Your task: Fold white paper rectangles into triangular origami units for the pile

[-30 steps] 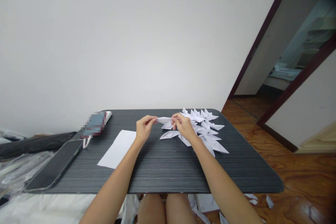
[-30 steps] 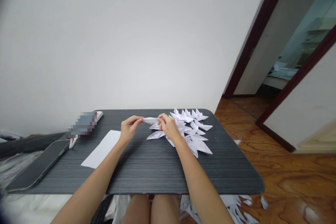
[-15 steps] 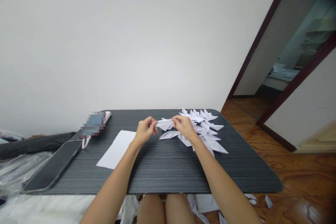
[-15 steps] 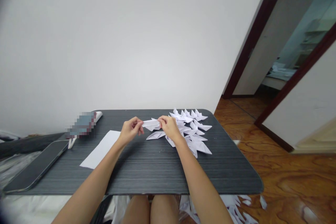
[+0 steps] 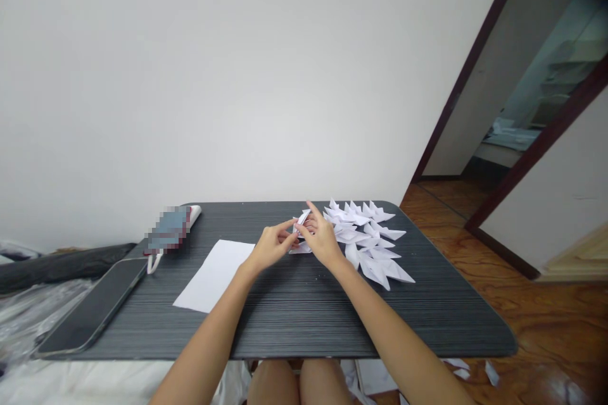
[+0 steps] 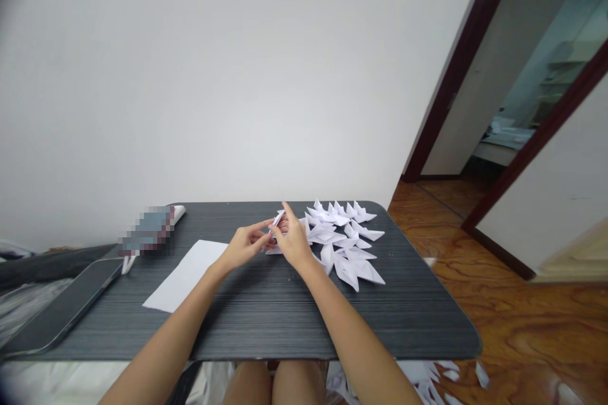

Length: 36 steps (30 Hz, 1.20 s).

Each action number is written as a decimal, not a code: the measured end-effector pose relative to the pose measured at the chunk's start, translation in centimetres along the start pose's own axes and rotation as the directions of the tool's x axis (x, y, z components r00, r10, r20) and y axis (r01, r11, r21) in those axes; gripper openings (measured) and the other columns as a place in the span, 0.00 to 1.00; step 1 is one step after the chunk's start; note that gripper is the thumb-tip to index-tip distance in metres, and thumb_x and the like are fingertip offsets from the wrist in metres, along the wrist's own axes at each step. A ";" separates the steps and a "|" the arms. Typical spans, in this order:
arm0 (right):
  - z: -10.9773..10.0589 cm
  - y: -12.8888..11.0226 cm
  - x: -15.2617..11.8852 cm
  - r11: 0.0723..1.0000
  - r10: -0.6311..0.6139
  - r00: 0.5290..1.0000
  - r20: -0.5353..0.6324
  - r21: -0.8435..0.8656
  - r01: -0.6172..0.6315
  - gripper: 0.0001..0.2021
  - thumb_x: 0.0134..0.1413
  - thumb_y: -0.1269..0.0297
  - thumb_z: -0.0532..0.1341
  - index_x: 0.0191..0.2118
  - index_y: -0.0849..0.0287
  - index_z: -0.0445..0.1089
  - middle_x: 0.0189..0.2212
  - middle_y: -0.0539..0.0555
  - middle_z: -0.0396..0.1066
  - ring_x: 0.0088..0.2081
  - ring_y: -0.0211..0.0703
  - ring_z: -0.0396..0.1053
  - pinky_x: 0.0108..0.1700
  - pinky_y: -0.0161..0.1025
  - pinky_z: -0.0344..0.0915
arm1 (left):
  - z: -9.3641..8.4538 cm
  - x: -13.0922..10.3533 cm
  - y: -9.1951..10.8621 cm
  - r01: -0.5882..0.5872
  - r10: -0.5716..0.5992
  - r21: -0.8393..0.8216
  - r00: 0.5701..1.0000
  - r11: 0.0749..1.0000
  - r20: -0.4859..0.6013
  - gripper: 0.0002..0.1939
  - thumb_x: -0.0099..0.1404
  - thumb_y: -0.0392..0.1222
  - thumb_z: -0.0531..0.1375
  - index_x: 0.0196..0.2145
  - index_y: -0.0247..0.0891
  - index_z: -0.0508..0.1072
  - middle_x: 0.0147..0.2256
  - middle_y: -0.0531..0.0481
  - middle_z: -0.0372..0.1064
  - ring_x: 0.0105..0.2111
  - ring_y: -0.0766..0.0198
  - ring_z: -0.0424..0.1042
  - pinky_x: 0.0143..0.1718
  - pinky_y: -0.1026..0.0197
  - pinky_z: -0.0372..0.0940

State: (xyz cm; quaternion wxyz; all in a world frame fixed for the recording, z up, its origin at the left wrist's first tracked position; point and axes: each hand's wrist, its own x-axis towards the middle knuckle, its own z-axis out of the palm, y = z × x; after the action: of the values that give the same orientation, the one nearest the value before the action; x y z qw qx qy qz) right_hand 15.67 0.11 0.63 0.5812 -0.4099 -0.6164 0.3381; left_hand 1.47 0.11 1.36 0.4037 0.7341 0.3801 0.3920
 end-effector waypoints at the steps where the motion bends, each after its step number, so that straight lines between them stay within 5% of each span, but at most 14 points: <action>1: 0.1 0.1 -0.1 1.000 -0.006 1.000 -0.005 -0.004 0.006 0.32 0.43 0.65 0.57 0.56 0.59 0.49 0.31 0.52 0.67 0.29 0.37 0.67 0.31 0.34 0.66 | 0.2 0.0 -0.1 -0.038 0.039 0.045 0.999 0.998 -0.027 0.24 0.55 0.45 0.56 0.49 0.33 0.63 0.27 0.45 0.73 0.26 0.60 0.72 0.31 0.58 0.67; 5: 0.4 0.1 -0.2 0.999 -0.019 0.998 -0.065 -0.035 0.016 0.32 0.44 0.67 0.57 0.57 0.58 0.46 0.33 0.53 0.68 0.31 0.38 0.67 0.35 0.37 0.66 | 0.9 -0.1 -0.4 -0.135 0.145 0.126 0.986 0.983 -0.079 0.23 0.56 0.43 0.54 0.50 0.34 0.62 0.29 0.46 0.73 0.27 0.61 0.72 0.32 0.60 0.67; 11: 0.4 -0.3 -0.3 0.995 -0.077 0.997 -0.002 -0.057 0.077 0.15 0.46 0.67 0.55 0.43 0.58 0.66 0.32 0.54 0.68 0.32 0.40 0.67 0.37 0.38 0.65 | 1.3 -0.2 -0.1 -0.181 0.201 0.136 0.968 0.974 -0.150 0.22 0.57 0.43 0.54 0.49 0.35 0.62 0.33 0.44 0.72 0.31 0.61 0.72 0.36 0.60 0.66; 17: 0.2 -0.5 -0.2 0.996 -0.078 0.997 -0.002 -0.034 0.078 0.14 0.47 0.68 0.53 0.41 0.57 0.68 0.31 0.53 0.67 0.31 0.40 0.66 0.36 0.37 0.65 | 1.4 -0.5 0.7 -0.186 0.209 0.155 0.967 0.970 -0.144 0.20 0.59 0.41 0.51 0.49 0.36 0.57 0.32 0.46 0.71 0.31 0.62 0.72 0.35 0.62 0.65; 24: 0.5 -0.7 -0.7 0.889 -0.218 0.975 -0.037 -0.419 0.183 0.15 0.47 0.73 0.48 0.39 0.60 0.68 0.28 0.55 0.66 0.30 0.42 0.63 0.35 0.37 0.61 | 1.4 -0.4 0.4 -0.092 0.217 0.481 0.953 0.872 -0.211 0.19 0.60 0.38 0.48 0.49 0.35 0.56 0.20 0.51 0.68 0.18 0.64 0.67 0.25 0.65 0.60; 27: 0.7 -0.6 -0.9 0.869 -0.238 0.971 -0.022 -0.452 0.203 0.15 0.48 0.73 0.48 0.39 0.60 0.67 0.30 0.56 0.67 0.32 0.42 0.64 0.36 0.37 0.61 | 1.3 -0.1 0.0 -0.053 0.254 0.584 0.930 0.810 -0.267 0.16 0.59 0.39 0.49 0.46 0.36 0.60 0.21 0.50 0.68 0.19 0.64 0.67 0.25 0.66 0.59; 36: 0.4 -1.5 -1.1 0.869 -0.127 0.991 -0.038 -0.486 0.092 0.12 0.51 0.67 0.50 0.35 0.61 0.70 0.19 0.52 0.68 0.22 0.39 0.65 0.26 0.33 0.58 | 1.7 -0.3 -0.4 -0.185 0.311 0.477 0.929 0.859 -0.200 0.13 0.59 0.38 0.48 0.43 0.37 0.61 0.22 0.53 0.68 0.20 0.69 0.68 0.24 0.69 0.61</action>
State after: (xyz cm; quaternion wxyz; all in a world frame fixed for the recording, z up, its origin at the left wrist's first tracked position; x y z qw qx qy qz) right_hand 15.10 -1.55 1.46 0.4995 -0.5178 -0.6830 0.1257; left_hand 2.75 -0.53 0.31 0.1128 0.7901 0.4130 0.4386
